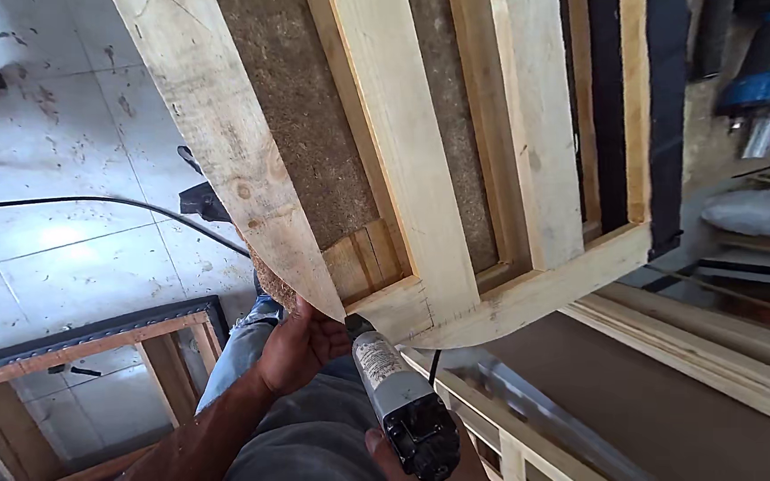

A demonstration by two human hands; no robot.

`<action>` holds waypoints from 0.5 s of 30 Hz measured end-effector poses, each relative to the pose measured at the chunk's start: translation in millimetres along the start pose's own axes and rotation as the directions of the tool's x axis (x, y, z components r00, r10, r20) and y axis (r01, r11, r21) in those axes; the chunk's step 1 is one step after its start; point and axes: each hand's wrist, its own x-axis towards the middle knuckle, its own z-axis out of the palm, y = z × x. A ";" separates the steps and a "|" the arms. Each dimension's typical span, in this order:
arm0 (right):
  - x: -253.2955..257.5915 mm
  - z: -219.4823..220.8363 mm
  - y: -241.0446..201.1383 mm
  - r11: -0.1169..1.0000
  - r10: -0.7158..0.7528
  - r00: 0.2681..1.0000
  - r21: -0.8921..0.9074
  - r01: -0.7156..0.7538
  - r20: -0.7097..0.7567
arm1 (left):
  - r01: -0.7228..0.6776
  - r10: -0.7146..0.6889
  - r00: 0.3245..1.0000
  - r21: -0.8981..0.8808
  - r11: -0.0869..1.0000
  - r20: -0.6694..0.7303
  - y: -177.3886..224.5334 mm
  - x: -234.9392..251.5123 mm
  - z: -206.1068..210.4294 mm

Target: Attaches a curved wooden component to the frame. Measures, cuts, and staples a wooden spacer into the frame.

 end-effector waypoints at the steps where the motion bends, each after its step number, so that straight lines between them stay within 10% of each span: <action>1: 0.2 0.4 -1.9 1.000 0.014 1.000 -0.004 -0.014 0.000 | 0.004 -0.004 1.000 -0.002 1.000 0.001 0.5 0.0 0.2; 15: -2.6 -1.8 -5.2 0.999 0.014 1.000 -0.041 -0.014 -0.008 | -0.006 0.008 0.998 -0.047 0.999 0.059 -0.5 2.8 -4.3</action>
